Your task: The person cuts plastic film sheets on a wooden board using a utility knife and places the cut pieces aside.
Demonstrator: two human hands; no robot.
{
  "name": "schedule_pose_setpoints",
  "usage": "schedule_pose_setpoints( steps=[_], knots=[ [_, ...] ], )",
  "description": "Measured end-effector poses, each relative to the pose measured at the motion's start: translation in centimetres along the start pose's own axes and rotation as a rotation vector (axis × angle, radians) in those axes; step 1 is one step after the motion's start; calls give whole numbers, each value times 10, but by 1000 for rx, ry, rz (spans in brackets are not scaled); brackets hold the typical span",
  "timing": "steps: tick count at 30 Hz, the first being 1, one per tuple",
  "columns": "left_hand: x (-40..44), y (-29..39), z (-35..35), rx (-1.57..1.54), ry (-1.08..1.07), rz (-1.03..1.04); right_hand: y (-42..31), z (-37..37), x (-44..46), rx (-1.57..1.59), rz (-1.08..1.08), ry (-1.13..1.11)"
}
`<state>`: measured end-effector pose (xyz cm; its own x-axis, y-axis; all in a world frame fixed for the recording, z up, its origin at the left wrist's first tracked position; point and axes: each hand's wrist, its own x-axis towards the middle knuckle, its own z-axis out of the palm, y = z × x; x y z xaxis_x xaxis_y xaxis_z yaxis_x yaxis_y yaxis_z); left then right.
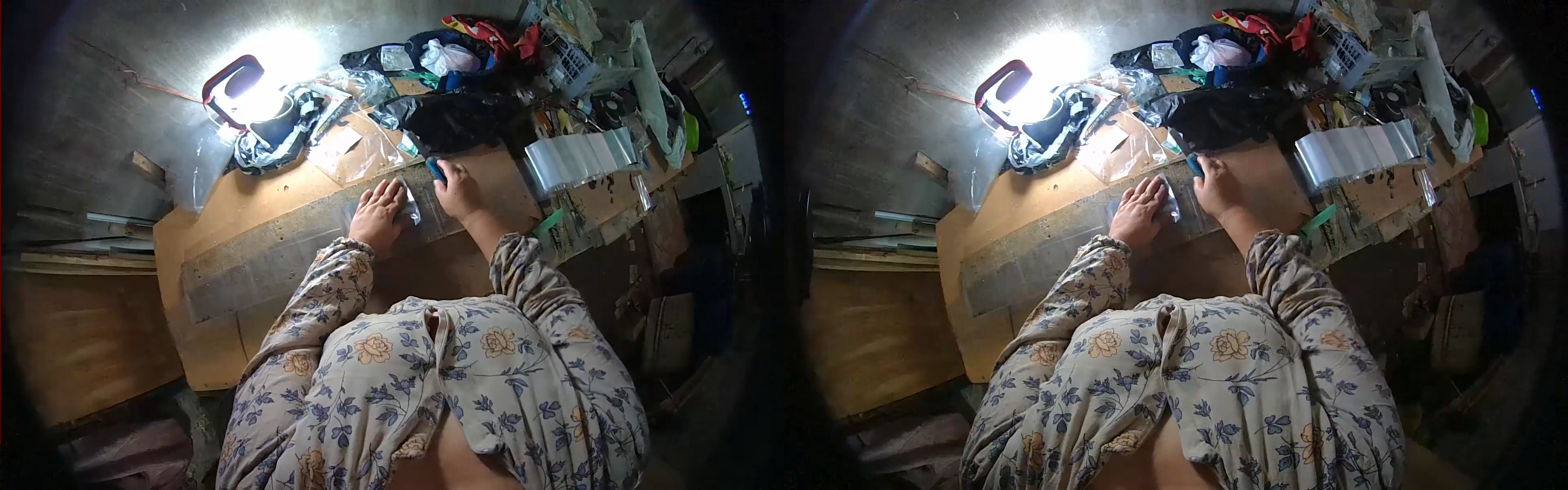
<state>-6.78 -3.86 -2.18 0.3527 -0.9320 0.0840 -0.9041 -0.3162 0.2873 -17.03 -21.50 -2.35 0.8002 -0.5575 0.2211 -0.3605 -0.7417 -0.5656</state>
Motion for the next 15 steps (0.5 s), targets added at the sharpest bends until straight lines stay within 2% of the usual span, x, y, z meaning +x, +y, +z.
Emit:
schedule_pose_setpoints(
  steps=[1, 2, 3, 4, 5, 6, 7, 8, 9, 10, 12, 13, 14, 15],
  knots=[
    [1, -4, 3, -37, -4, 34, -8, 1, -4, 8, 1, 1],
    [-1, -10, 8, -35, -7, 30, -18, 4, -12, -16, 78, -121],
    [-2, -17, 14, -92, 90, 66, -31, 2, -18, -43, 150, -241],
    [-1, -21, 14, -146, 192, 103, -39, 1, -26, -43, 139, -239],
    [-3, -22, 15, -371, 338, -84, -46, 1, -34, -122, 151, -282],
    [-5, -25, 8, -363, 351, -91, -53, -1, -34, -200, 162, -326],
    [-10, -31, -1, -461, 510, -193, -66, -15, -27, -133, 247, -399],
    [-19, -36, -8, -556, 663, -296, -61, -10, -23, -126, 238, -407],
    [-30, -45, -14, -472, 704, -319, -46, -4, -17, -124, 265, -398],
    [-36, -44, -29, -552, 727, -404, -28, 0, -10, -123, 290, -382],
    [-45, -40, -56, -816, 799, -579, 14, 0, 4, -133, 106, -140],
    [-51, -43, -58, -829, 832, -570, 60, 11, 13, -105, 144, 2],
    [-57, -46, -57, -844, 870, -564, 46, -25, 24, -19, 512, -5],
    [-65, -46, -60, -769, 781, -522, 61, -39, 32, -136, 396, 81]
  ],
)
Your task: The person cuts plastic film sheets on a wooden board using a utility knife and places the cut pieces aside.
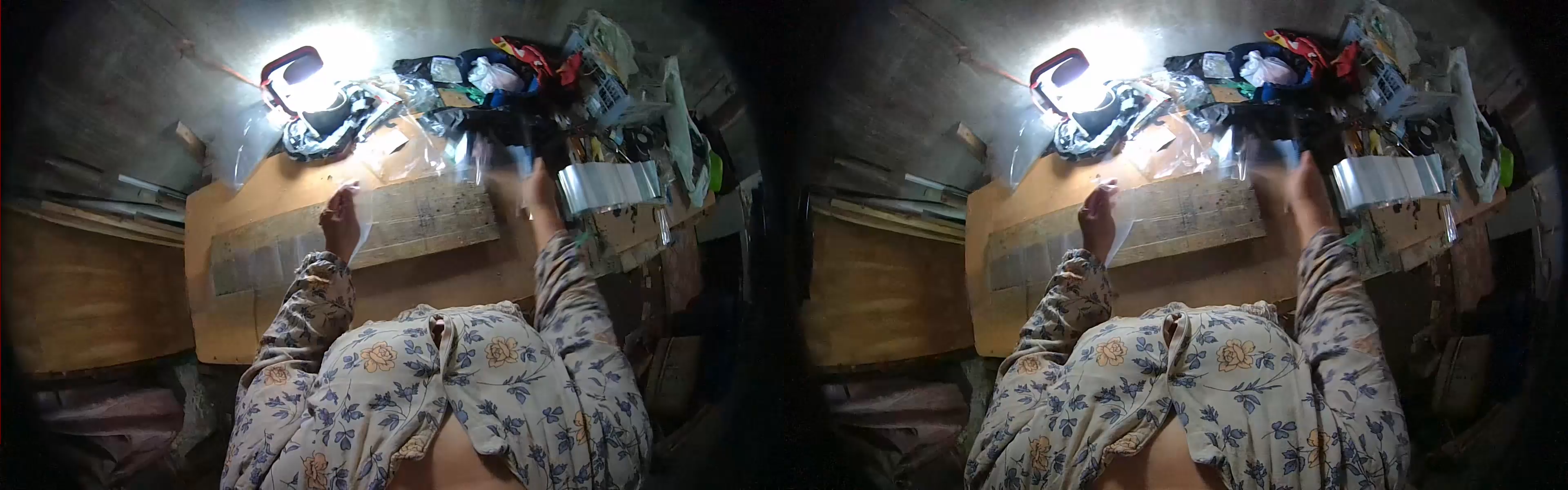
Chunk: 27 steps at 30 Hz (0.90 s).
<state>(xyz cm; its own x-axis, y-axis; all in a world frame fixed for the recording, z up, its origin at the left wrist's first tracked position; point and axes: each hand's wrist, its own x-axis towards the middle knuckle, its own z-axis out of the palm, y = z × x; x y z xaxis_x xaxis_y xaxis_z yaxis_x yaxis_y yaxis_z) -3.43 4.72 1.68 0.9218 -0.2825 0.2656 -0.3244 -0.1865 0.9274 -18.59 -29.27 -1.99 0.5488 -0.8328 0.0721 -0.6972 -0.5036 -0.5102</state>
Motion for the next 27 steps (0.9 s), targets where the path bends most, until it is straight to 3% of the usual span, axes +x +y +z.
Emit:
schedule_pose_setpoints(
  steps=[2, 3, 5, 7, 9, 11, 12, 13, 15, 17, 18, 19, 20, 21, 22, 23, 24, 25, 27],
  knots=[
    [-7, -1, 1, 110, -107, 149, 25, -12, 23, -145, -193, 136],
    [-12, -18, 10, -52, -152, 79, 31, -15, 29, -200, -278, 159],
    [-20, -58, 26, -116, -149, 87, 37, -17, 44, -164, -248, 427],
    [-29, -30, 31, -32, -99, 73, -4, -40, 30, -268, -225, 550],
    [-39, 0, 31, 53, -58, 42, -54, -42, -6, 255, -85, 92],
    [-38, 17, 31, 92, -95, -67, -92, -15, -62, 486, -267, -158],
    [-36, 18, 32, 126, -121, 63, -110, 2, -89, 695, -327, -270],
    [-38, 17, 35, 122, -114, 67, -127, 19, -116, 891, -369, -397],
    [-41, 15, 32, -24, -276, 180, -167, 5, -152, 808, -305, -339],
    [-42, 38, 13, 46, -284, 125, -174, 8, -151, 805, -282, -317],
    [-45, 36, 4, -297, -326, -151, -178, 8, -146, 797, -255, -289],
    [-48, 34, -6, -640, -363, -429, -185, 11, -140, 1156, -168, -390],
    [-47, 26, -28, -554, -603, -619, -182, 6, -133, 924, -315, -341],
    [-41, 26, -43, -555, -604, -615, -190, -18, -130, 690, -448, -291],
    [-38, 28, -56, -921, -853, -877, -196, -40, -134, 688, -450, -292],
    [-35, 28, -66, -1296, -1094, -1132, -202, -63, -141, 832, -380, -440],
    [-30, 16, -69, -1366, -986, -1027, -207, -79, -146, 975, -308, -590],
    [-16, 17, -76, -1367, -981, -1020, -207, -90, -147, 974, -316, -593],
    [21, 21, -91, -1451, -633, -846, -204, -103, -146, 1099, -912, -857]
  ],
)
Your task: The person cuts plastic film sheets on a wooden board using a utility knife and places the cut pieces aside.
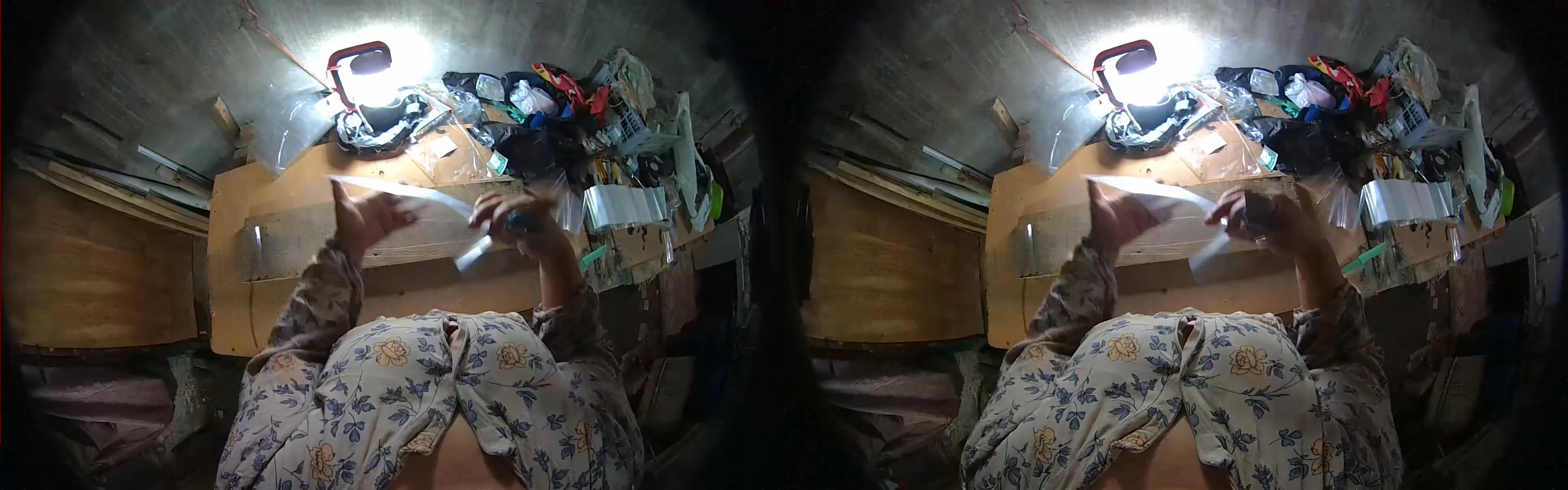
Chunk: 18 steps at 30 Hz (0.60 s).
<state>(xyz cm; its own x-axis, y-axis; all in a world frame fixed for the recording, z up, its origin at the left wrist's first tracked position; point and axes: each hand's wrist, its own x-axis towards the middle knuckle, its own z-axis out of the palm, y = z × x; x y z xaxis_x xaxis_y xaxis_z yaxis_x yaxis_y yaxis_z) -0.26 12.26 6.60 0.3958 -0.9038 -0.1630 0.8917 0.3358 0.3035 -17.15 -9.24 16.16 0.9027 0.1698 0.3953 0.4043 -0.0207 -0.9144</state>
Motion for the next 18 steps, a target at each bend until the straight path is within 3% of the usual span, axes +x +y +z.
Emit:
schedule_pose_setpoints(
  steps=[2, 4, 5, 6, 9, 11, 14, 15, 16, 18],
  knots=[
    [2, 37, 26, 50, 17, 218, 4, -2, -2, 4, -109, -126],
    [0, 81, 7, 33, -121, 259, 13, 3, -12, -168, 21, -266],
    [-13, 86, 41, 57, 126, 322, 21, 4, -17, -167, 10, -275],
    [-19, 90, 36, 162, 130, 428, 31, 5, -21, -245, 109, -303],
    [-31, 88, 24, 150, 33, 455, 55, 14, -27, -283, 272, -332],
    [-26, 80, 12, 369, 167, 515, 76, 17, -34, -214, 450, -374],
    [-43, 72, 3, 212, 169, 419, 72, 19, -33, -5, 568, -320],
    [-55, 70, 10, 288, 135, 372, 75, 19, -27, -2, 567, -328],
    [-63, 68, 10, 286, 142, 377, 81, 17, -19, -59, 414, -242],
    [-76, 64, 9, 284, 74, 185, 90, 15, -1, -162, 115, -60]
  ],
)
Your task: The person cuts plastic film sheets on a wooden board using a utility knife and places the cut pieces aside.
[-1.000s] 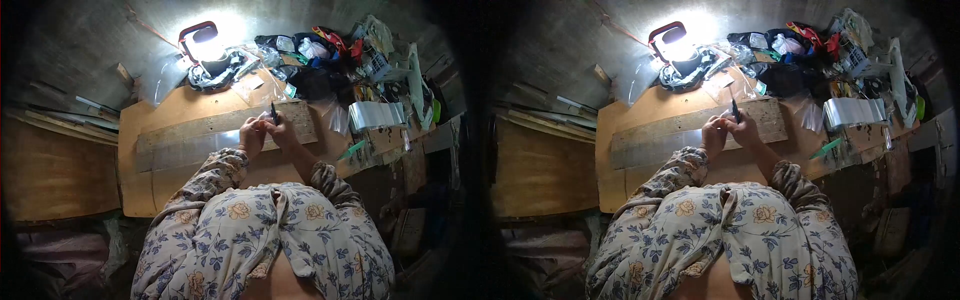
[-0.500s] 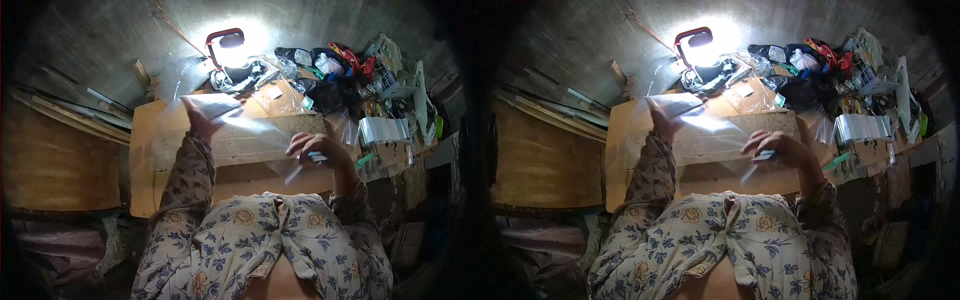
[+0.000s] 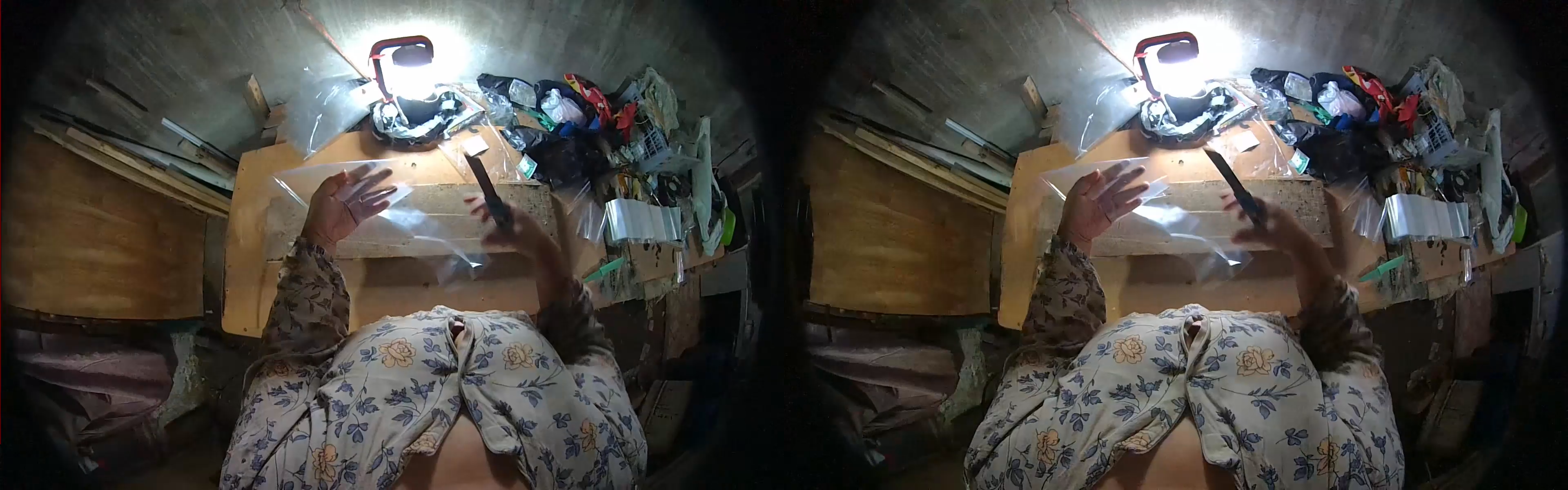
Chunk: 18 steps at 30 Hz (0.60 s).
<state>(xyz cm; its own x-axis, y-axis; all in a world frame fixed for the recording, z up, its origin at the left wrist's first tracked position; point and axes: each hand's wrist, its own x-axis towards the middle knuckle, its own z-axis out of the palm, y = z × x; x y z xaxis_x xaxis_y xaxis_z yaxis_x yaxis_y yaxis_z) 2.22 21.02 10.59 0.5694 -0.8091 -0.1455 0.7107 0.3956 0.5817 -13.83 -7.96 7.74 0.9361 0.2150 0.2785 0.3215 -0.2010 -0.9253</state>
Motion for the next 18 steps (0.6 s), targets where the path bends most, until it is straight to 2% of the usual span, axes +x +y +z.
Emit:
schedule_pose_setpoints(
  steps=[2, 4, 6, 7, 8, 10, 12, 13, 14, 15, 16, 17, 18],
  knots=[
    [-8, -2, 0, 52, -56, -26, -14, 21, 37, 37, 200, 117],
    [-19, -4, 8, 35, -10, -110, -15, 46, 70, -176, 39, 115],
    [-25, -2, 2, -30, -21, -150, -26, 72, 87, 185, 257, 168],
    [-28, -3, -2, 34, 20, -182, -27, 83, 94, 231, 336, 225],
    [-32, -3, -6, 95, 62, -215, -22, 88, 94, 234, 331, 223],
    [-44, -5, -10, 148, 37, -194, -14, 102, 91, 560, 396, 242],
    [-58, -5, -8, 304, 24, -67, -12, 120, 83, 620, 401, 300],
    [-63, -10, -5, 378, 16, 49, -10, 128, 79, 633, 415, 399],
    [-67, -13, -2, 380, 14, 38, -9, 136, 77, 645, 430, 500],
    [-71, -15, 2, 680, 90, 124, -16, 142, 78, 795, 453, 581],
    [-74, -14, 12, 981, 163, 214, -16, 148, 76, 797, 454, 593],
    [-76, -13, 24, 1141, 343, 167, -14, 152, 75, 848, 404, 662],
    [-75, -11, 25, 1149, 331, 166, -13, 156, 76, 899, 349, 732]
  ],
)
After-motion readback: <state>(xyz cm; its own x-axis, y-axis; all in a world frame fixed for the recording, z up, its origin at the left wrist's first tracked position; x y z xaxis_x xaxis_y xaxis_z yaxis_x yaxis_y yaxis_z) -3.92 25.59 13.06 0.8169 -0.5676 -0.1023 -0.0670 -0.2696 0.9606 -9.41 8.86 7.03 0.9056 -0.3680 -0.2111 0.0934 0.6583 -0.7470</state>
